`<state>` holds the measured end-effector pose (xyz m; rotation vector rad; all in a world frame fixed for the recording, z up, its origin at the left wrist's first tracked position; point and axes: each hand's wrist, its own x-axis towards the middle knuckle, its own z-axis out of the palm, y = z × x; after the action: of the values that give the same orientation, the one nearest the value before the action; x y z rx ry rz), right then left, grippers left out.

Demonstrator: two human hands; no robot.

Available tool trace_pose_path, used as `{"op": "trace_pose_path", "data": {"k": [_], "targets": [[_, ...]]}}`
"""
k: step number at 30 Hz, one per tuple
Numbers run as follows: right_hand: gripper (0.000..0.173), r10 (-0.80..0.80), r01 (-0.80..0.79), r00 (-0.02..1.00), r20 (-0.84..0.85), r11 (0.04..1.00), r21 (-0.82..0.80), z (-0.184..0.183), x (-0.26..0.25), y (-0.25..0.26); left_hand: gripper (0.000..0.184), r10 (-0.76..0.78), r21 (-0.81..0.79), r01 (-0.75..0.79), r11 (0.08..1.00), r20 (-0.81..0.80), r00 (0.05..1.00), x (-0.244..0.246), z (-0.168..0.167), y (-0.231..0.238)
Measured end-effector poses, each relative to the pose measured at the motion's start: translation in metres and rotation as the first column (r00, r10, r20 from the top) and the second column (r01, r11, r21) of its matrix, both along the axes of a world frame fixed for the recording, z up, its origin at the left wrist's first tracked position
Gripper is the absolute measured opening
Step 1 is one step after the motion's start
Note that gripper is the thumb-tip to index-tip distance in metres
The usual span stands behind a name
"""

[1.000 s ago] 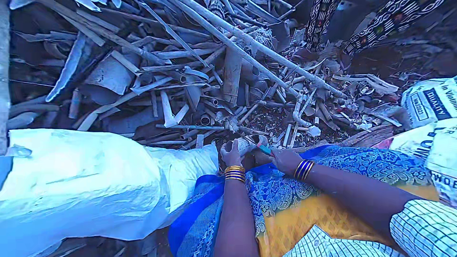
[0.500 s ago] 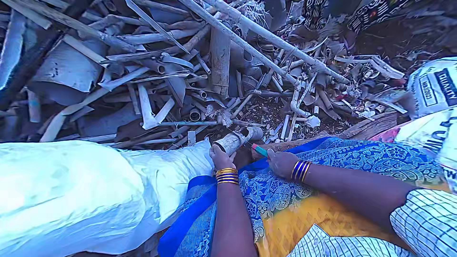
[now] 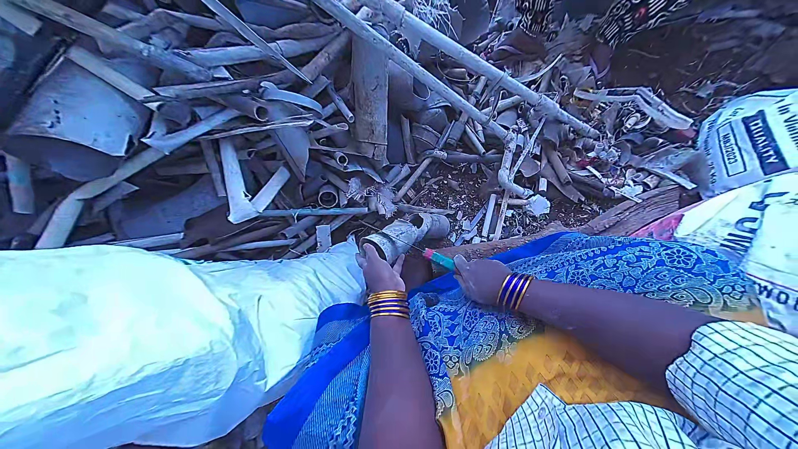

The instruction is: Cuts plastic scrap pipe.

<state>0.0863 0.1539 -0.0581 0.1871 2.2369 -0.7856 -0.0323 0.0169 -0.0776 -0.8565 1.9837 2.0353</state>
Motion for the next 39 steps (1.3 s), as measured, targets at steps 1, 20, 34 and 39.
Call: {"op": "trace_pose_path", "data": {"k": [1, 20, 34, 39], "targets": [[0.044, -0.003, 0.003, 1.000, -0.001, 1.000, 0.000, -0.002, -0.002, 0.002, 0.059, -0.001, 0.007, 0.001, 1.000, -0.002, 1.000, -0.001, 0.000, 0.000], [0.042, 0.030, -0.030, 0.999, -0.042, 1.000, 0.006, -0.008, 0.001, 0.009, 0.063, 0.027, 0.023, -0.027, 0.999, 0.014, 1.000, -0.003, -0.006, -0.008], [0.044, -0.012, 0.009, 0.998, 0.056, 0.999, 0.047, -0.017, -0.002, 0.014, 0.074, 0.065, -0.076, -0.057, 0.995, 0.107, 0.992, 0.002, -0.006, 0.001], [0.044, 0.022, -0.023, 0.999, -0.040, 1.000, -0.019, -0.011, 0.006, 0.001, 0.076, 0.074, -0.074, -0.065, 0.995, 0.134, 0.988, 0.000, -0.010, -0.001]]}}
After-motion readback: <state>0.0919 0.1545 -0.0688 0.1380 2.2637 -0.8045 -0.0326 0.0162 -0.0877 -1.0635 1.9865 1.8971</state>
